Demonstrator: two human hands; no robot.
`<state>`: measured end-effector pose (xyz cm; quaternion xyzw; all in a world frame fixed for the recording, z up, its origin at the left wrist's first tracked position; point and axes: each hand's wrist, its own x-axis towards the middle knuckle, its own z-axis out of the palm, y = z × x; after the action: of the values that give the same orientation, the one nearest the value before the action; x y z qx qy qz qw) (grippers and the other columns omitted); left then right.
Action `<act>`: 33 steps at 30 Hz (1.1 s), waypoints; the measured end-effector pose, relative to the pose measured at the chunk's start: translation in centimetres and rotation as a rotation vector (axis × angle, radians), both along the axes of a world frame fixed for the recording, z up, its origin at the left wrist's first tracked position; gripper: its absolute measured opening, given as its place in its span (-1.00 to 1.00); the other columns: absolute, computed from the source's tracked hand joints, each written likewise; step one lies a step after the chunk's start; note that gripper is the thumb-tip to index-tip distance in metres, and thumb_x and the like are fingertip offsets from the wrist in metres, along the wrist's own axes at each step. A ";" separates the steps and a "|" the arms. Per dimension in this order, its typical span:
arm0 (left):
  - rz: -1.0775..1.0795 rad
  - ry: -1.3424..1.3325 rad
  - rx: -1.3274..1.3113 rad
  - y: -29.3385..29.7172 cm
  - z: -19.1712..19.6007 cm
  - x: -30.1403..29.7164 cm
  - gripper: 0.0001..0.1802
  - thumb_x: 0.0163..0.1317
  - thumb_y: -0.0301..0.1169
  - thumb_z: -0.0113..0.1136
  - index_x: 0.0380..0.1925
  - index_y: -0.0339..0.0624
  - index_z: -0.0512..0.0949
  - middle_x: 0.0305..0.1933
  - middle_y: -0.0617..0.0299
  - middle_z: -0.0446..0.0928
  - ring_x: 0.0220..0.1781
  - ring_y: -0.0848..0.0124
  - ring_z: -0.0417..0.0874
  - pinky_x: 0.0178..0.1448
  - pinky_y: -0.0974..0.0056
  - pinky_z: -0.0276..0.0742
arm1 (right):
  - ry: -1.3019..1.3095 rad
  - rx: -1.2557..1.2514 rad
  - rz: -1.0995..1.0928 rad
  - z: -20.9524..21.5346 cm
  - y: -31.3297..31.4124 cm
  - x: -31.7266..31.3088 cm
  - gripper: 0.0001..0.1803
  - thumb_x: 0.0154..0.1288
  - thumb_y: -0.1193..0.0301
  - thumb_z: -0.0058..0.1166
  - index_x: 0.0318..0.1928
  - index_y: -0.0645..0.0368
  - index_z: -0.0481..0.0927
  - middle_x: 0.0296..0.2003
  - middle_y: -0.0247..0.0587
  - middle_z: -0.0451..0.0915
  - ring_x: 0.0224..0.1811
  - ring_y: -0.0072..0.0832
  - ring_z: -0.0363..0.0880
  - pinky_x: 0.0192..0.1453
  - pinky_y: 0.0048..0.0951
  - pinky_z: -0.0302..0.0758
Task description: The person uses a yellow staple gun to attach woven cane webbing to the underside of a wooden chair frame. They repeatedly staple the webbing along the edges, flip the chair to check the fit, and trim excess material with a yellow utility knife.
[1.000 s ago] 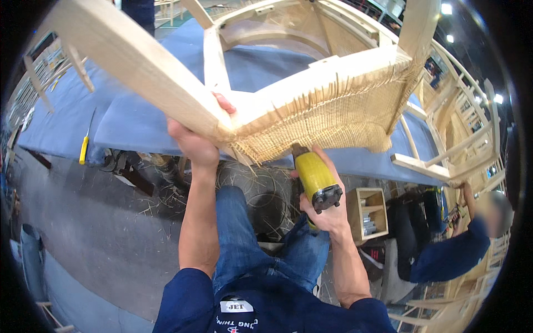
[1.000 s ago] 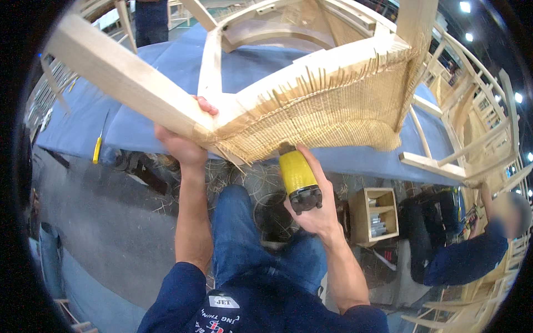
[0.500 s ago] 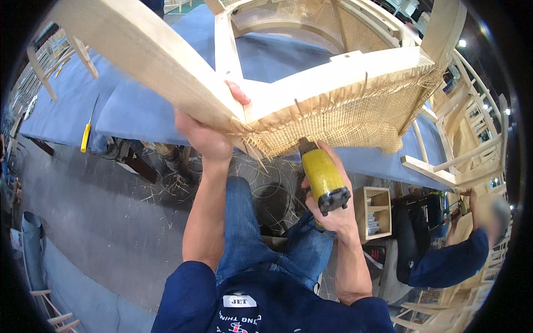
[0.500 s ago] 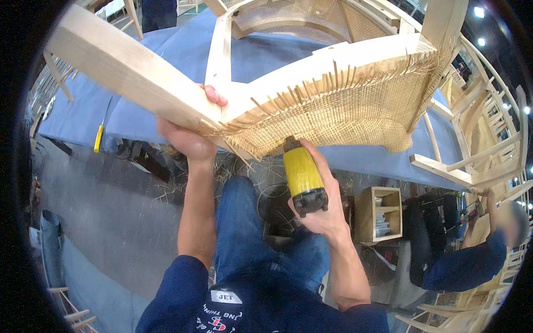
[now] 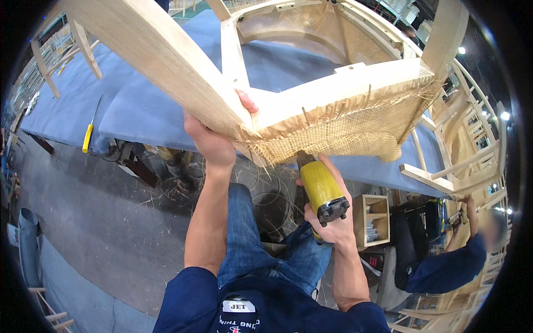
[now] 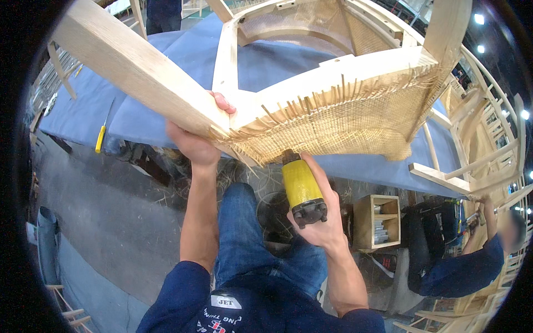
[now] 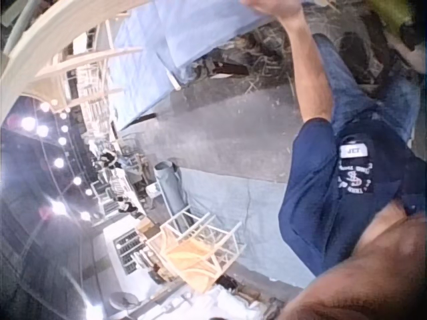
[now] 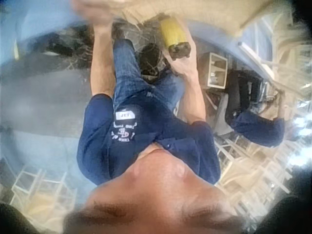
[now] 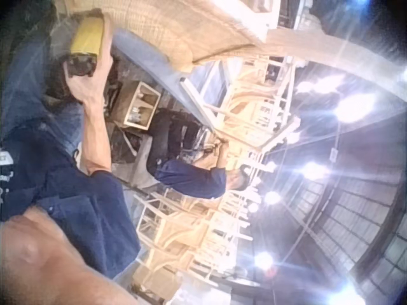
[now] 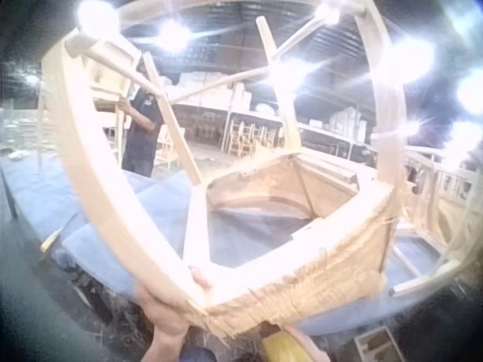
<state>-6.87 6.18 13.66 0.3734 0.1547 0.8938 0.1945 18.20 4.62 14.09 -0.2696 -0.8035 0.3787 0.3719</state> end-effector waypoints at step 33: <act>0.070 0.020 -0.049 -0.2 0.9 0.4 -0.38 0.34 0.01 -0.35 -0.30 -0.39 0.48 -0.47 -0.08 0.58 -0.43 0.18 0.64 -0.25 0.15 0.58 | -0.067 0.052 -0.041 -1.3 -1.4 -1.5 -0.09 -0.04 0.69 0.02 0.45 0.27 0.17 -0.08 -0.09 0.62 -0.07 -0.41 0.67 0.08 -0.43 0.54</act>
<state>-6.48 5.97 14.56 0.3720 0.1913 0.8921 0.1707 16.70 3.26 12.76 -0.2888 -0.8194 0.3406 0.3594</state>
